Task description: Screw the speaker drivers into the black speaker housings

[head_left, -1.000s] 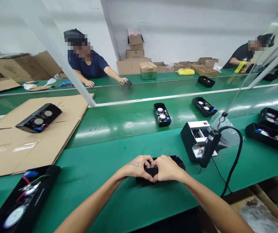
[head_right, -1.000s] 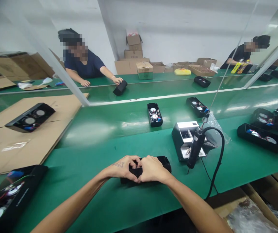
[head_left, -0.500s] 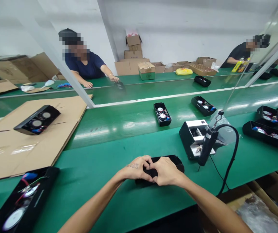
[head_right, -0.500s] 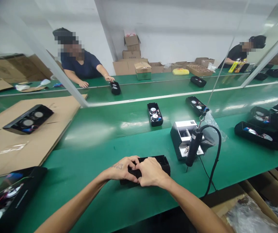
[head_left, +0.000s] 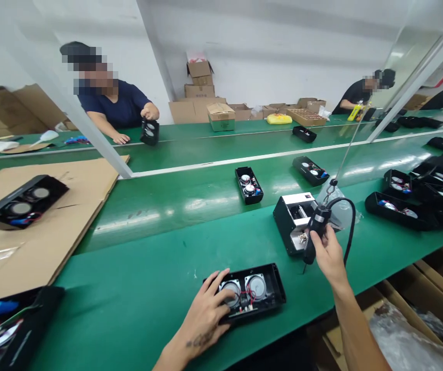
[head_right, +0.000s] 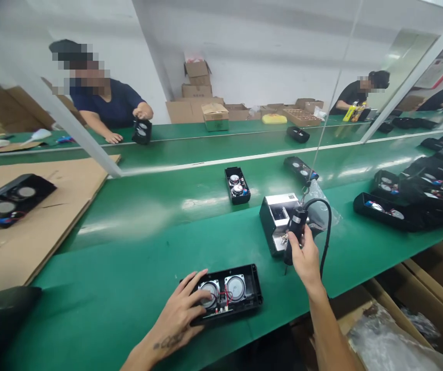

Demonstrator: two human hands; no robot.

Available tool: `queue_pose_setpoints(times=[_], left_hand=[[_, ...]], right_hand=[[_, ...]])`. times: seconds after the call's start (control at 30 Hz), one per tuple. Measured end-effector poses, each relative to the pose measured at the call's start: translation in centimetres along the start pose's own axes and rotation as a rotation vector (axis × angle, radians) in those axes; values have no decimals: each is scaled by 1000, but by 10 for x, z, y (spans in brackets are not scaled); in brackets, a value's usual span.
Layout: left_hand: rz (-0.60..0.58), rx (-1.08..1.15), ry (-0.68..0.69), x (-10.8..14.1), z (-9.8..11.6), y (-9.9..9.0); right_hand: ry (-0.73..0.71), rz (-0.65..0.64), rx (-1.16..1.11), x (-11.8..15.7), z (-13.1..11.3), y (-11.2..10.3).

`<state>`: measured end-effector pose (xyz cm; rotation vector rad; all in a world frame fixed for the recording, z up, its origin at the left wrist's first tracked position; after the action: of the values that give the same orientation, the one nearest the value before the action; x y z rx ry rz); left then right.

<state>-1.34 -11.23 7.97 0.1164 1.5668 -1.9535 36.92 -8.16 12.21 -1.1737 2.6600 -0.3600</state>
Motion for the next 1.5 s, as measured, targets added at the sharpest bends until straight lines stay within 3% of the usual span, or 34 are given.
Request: queue_pose_setpoints(times=[0.07,0.17,0.3,0.47,0.57,0.67,0.9,0.97,1.1,1.2,1.33,1.5], left_hand=[[-13,-11,-3,-1,-2,0],[2,-15,-2,1,-3,1],[75,-14,-29,0,-3,6],[165,-24,-84,-20,-4,20],[180,-41,-86,-31,-5,25],[149,-66,-77,-34,-4,28],[156,-64,-107,-30,-2,31],[153,-69,-102,-30,-2,33],[158,-66,-92,-31,-3,34],[182,-56,-86,-31,-3,31],[170,-56,-86,-31,-2,29],[143,-67,-102,-28,-3,33]], right_hand=[[36,-53,-46,4,11,4],[-26,-23,-180,21,18,4],[6,-108,-484,22,9,0],[-141,146,-707,-11,-36,-27],[-167,179,-592,-28,-52,-21],[-137,104,-444,-38,-52,-6],[21,-270,-130,-13,-38,5],[20,-239,-221,-7,-40,-5],[-110,17,-532,-16,-50,-27],[-170,103,-562,-26,-57,-24],[-133,51,-474,-35,-57,-7],[-25,-170,-295,-28,-48,4]])
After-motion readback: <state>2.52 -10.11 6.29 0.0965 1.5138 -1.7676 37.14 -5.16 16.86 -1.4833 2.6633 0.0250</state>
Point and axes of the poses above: each hand's wrist, its own x-axis away from the middle knuckle, its own y-axis out of the palm, z = x × y, the point moved 5 cm from there along -x, towards the middle knuckle, and after that the axes turned 10 degrees about y, right-handed, at the moved point
